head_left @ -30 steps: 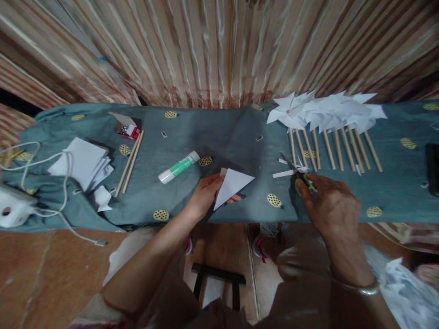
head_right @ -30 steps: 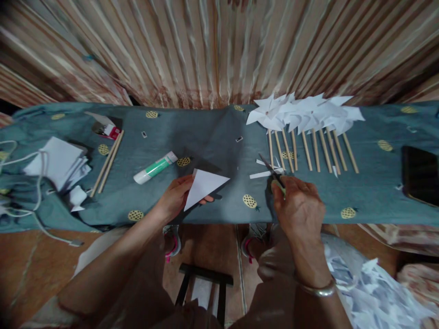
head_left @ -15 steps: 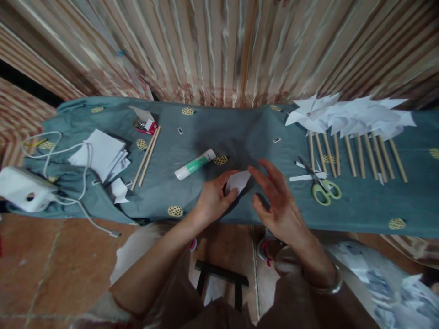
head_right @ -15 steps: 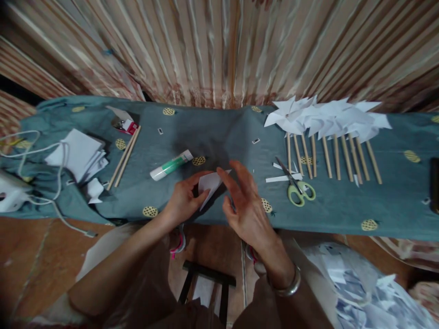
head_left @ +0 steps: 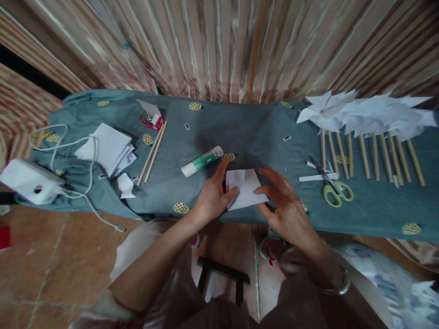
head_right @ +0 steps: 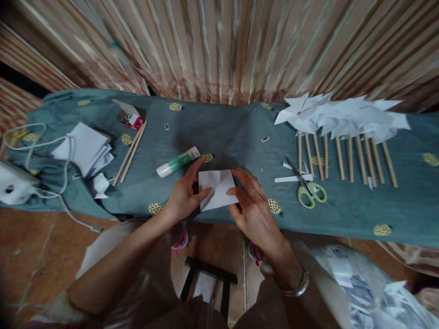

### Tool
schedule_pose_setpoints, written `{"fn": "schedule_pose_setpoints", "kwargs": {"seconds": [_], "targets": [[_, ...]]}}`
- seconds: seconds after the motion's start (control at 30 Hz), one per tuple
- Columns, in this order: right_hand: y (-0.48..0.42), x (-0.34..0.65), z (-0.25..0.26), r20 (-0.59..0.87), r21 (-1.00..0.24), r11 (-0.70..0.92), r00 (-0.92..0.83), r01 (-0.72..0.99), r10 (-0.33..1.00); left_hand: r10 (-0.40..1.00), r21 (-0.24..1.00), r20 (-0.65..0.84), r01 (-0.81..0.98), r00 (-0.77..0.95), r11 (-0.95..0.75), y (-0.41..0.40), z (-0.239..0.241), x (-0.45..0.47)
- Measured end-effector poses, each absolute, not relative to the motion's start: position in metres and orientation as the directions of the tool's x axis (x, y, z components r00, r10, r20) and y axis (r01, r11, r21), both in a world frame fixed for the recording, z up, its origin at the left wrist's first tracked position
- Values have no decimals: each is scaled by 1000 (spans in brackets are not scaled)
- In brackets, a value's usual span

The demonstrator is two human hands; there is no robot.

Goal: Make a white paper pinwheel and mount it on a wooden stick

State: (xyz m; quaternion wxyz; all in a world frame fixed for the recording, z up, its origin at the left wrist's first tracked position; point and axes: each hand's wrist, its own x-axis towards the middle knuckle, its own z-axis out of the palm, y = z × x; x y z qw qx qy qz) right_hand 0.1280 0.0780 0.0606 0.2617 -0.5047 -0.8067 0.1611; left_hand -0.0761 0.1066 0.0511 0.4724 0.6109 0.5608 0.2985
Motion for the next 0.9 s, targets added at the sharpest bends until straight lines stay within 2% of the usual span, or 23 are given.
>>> {"fn": "schedule_pose_setpoints", "kwargs": {"seconds": [0.17, 0.27, 0.43, 0.57, 0.7, 0.8, 0.9], "targets": [[72, 131, 57, 266, -360, 508, -436, 783, 860, 970, 948, -148, 308, 191, 84, 103, 44, -76], [66, 124, 58, 335, -247, 538, -450, 806, 828, 970, 948, -120, 315, 210, 50, 101, 45, -74], [56, 115, 56, 423, -169, 567, -460, 806, 780, 951, 901, 57, 394, 304, -180, 99, 47, -76], [53, 121, 52, 392, -185, 535, -438, 824, 809, 904, 787, 176, 495, 390, -367, 100, 45, -84], [52, 128, 50, 412, -183, 538, -433, 823, 802, 801, 589, 329, 554, 500, -588, 94, 43, -88], [51, 132, 49, 409, -187, 533, -428, 825, 806, 723, 434, 357, 580, 592, -689, 86, 43, -85], [49, 136, 48, 396, -190, 542, -441, 819, 805, 698, 350, 361, 604, 618, -716, 81, 43, -82]]}}
